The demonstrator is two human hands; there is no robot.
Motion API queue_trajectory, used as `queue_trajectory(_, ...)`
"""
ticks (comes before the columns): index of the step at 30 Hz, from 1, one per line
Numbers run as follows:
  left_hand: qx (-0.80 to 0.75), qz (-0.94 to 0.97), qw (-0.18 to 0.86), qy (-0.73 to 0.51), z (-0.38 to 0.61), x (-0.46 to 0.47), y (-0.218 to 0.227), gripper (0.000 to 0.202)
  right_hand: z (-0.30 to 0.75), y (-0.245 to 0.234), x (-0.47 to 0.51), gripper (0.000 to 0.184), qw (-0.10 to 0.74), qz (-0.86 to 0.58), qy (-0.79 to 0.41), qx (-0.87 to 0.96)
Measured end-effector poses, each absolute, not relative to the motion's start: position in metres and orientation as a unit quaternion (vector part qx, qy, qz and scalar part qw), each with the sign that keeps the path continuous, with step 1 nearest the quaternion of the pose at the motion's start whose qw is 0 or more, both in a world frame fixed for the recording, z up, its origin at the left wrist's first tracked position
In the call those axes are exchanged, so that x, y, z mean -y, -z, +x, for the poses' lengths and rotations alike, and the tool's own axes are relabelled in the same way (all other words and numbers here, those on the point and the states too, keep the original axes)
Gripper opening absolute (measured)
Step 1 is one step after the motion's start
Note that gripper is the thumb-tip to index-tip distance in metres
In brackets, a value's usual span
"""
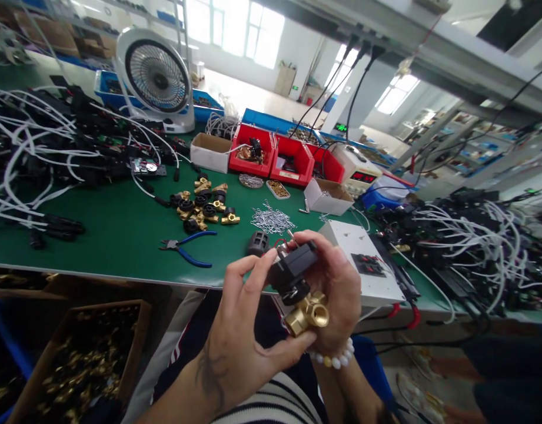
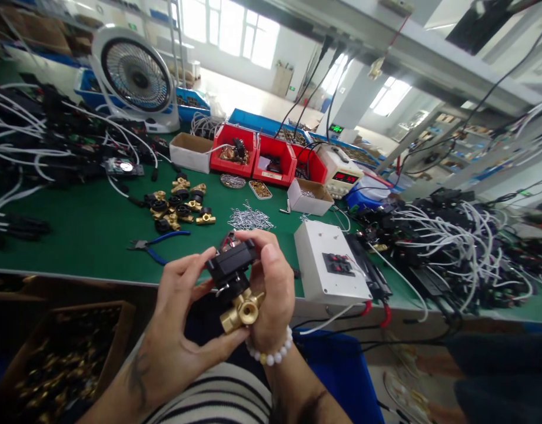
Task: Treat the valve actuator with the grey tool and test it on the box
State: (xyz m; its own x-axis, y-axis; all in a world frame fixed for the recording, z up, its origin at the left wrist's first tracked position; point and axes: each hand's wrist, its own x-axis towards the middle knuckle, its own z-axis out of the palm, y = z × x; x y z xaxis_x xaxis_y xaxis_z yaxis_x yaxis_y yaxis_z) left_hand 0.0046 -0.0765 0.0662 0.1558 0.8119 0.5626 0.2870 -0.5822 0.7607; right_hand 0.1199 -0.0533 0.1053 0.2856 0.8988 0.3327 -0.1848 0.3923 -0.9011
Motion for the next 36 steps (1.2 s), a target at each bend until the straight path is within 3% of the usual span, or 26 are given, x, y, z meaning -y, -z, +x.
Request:
queue_trajectory(8,-0.413,0.67,0.246,-0.567,0.02,0.079,-0.057,0.077,0.118,-0.096,0.045,0.047,0.718,-0.36,-0.408,0.435)
queue_trajectory(11,-0.441,0.656,0.275,-0.547,0.023,0.073,-0.048,0.073,0.123,-0.081,0.034,0.048,0.674,-0.409,-0.425,0.445)
queue_trajectory(14,-0.456,0.646,0.327,-0.518,0.019,0.06,-0.036,0.066,0.151,-0.059,0.021,0.048,0.572,-0.507,-0.343,0.546)
queue_trajectory(18,-0.48,0.65,0.331,-0.486,0.012,0.04,-0.016,0.065,0.204,-0.029,0.009,0.053,0.319,-0.657,-0.086,0.678)
queue_trajectory(21,-0.494,0.656,0.323,-0.47,0.01,0.03,-0.006,0.068,0.228,-0.016,0.01,0.041,0.226,-0.672,-0.061,0.703)
queue_trajectory(26,-0.49,0.682,0.326,-0.435,0.008,0.023,-0.007,0.067,0.234,-0.041,0.025,0.042,0.24,-0.667,-0.084,0.7)
queue_trajectory(32,-0.468,0.687,0.363,-0.422,0.004,0.011,-0.016,0.063,0.234,-0.108,0.059,0.043,0.432,-0.612,-0.244,0.616)
queue_trajectory(34,-0.462,0.69,0.366,-0.419,0.003,0.008,-0.017,0.062,0.234,-0.113,0.069,0.042,0.436,-0.605,-0.252,0.617)
queue_trajectory(36,-0.456,0.694,0.369,-0.418,0.002,0.006,-0.018,0.06,0.235,-0.11,0.074,0.044,0.368,-0.621,-0.25,0.646)
